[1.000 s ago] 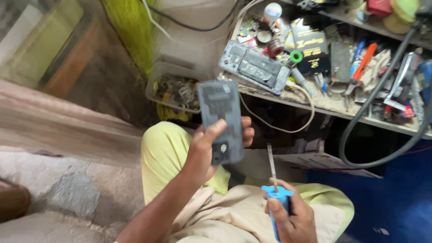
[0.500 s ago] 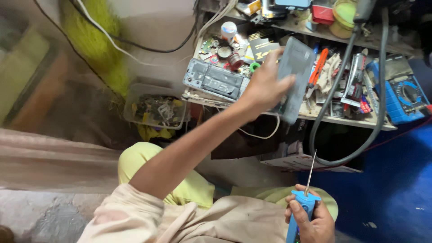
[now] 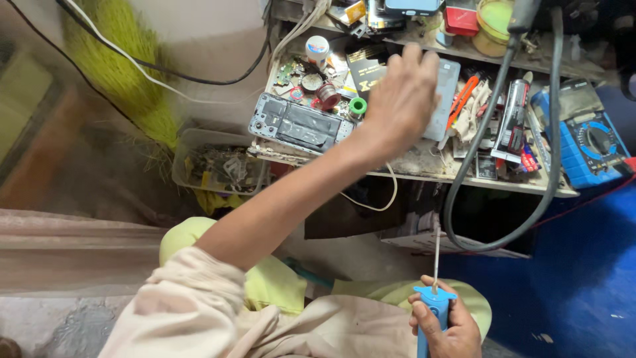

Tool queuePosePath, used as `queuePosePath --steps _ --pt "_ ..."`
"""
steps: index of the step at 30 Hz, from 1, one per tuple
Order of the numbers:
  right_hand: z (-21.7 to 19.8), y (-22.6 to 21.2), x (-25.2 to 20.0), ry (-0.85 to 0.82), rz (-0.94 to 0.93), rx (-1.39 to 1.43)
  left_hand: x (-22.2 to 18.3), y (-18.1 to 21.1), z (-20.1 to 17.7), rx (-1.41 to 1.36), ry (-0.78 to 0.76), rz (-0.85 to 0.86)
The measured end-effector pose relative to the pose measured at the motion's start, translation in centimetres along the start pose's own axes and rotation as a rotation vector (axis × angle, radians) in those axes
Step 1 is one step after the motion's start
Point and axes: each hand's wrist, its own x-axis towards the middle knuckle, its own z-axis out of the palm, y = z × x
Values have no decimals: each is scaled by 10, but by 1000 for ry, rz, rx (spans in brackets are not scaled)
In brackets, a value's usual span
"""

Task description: The person uses a blue electric screwdriver to remove screws from a smartphone's back cover and internal frame. They then use a flashlight to inspect the interior and handle a new battery before placing the phone on the workbench.

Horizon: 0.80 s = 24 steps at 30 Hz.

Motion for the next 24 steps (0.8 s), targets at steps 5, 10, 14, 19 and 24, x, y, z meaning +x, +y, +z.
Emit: queuePosePath --steps 5,10,14,19,24 --pt "-5 -26 9 -138 -83 -513 -122 -14 -55 -478 -240 755" --pt "5 -46 12 -376 -123 -704 -184 -45 -90 -164 -358 794" --pt "14 -50 12 -513 0 -833 -204 -61 -114 -53 -282 878" --pt "2 -33 28 -748 -94 -890 -213 -71 -149 -186 -99 844" --pt "-18 -29 45 -847 -112 -724 -211 -143 -215 -54 104 450"
